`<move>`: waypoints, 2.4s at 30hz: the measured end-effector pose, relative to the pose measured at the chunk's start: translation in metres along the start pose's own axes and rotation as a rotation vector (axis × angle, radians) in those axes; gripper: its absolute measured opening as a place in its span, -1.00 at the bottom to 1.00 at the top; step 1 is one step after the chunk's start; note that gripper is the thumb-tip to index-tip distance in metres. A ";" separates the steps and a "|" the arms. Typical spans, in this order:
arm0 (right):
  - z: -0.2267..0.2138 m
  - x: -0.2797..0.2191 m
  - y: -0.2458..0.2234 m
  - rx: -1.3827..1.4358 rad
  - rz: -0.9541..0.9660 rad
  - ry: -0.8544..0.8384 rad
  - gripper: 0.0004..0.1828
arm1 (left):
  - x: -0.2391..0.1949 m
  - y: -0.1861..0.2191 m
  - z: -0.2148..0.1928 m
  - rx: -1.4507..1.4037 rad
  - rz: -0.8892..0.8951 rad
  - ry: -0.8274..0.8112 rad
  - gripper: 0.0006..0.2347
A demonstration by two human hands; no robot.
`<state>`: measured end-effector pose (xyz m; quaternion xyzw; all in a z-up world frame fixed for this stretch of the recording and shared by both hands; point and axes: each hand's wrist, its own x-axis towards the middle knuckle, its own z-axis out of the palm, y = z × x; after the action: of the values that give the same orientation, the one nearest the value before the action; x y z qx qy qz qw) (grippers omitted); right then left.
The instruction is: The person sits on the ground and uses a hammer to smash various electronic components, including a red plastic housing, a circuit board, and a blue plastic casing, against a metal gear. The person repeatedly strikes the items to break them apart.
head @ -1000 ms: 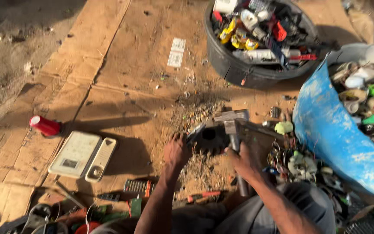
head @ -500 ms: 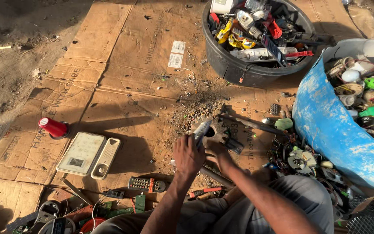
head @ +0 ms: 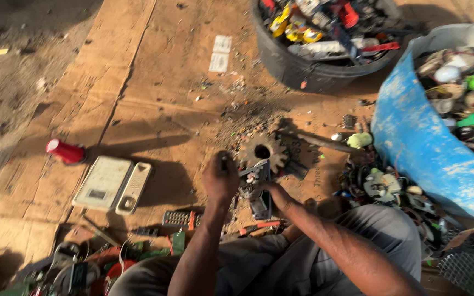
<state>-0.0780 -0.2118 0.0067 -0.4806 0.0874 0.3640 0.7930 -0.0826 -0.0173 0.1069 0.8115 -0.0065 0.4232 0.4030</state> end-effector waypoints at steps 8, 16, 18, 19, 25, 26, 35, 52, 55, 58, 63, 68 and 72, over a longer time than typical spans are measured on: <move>-0.014 0.001 0.014 -0.810 -0.376 -0.157 -0.44 | 0.011 -0.100 -0.005 0.065 -0.307 0.057 -0.96; 0.000 -0.025 -0.028 -1.509 -0.195 -0.095 -0.43 | 0.008 -0.181 -0.022 0.183 -0.685 -0.006 -0.81; 0.006 -0.029 -0.038 -1.587 -0.024 0.062 -0.59 | 0.011 -0.183 -0.020 0.103 -0.878 -0.014 -0.81; 0.009 -0.030 -0.041 -1.514 -0.026 0.099 -0.59 | 0.010 -0.180 -0.020 0.064 -0.976 -0.019 -0.80; 0.031 -0.027 -0.051 -0.971 -0.459 -0.094 -0.52 | 0.007 -0.098 0.006 0.133 -0.669 -0.195 -0.81; 0.035 -0.026 -0.047 -0.990 -0.504 -0.128 -0.57 | 0.006 -0.079 0.011 0.181 -0.656 -0.322 -0.80; 0.026 -0.033 -0.043 -1.145 -0.615 0.313 -0.45 | 0.006 -0.078 -0.008 -0.373 -0.671 -0.109 -0.65; -0.034 0.017 -0.021 -0.232 -0.354 0.201 -0.09 | -0.014 -0.045 -0.013 -0.708 -0.613 -0.390 -0.41; -0.033 0.016 -0.018 -0.422 -0.117 0.291 0.25 | 0.005 -0.054 -0.036 -0.158 -0.512 -0.231 -0.30; -0.010 0.001 -0.020 -0.557 -0.059 0.163 0.22 | 0.014 -0.090 -0.056 0.333 -0.612 -0.402 -0.39; 0.038 -0.051 -0.041 -0.843 -0.156 0.046 -0.47 | 0.026 -0.186 -0.125 0.588 -0.254 -0.420 -0.69; 0.024 -0.084 -0.087 -0.592 -0.306 0.242 -0.73 | 0.058 -0.228 -0.252 0.862 -0.409 -0.314 -0.77; 0.003 -0.054 -0.088 0.023 -0.277 0.339 -0.77 | 0.018 -0.164 -0.201 0.640 -0.531 -0.311 -0.74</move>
<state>-0.0592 -0.2598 0.0964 -0.5333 0.1565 0.1646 0.8149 -0.1507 0.2322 0.0763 0.9229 0.2729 0.1586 0.2205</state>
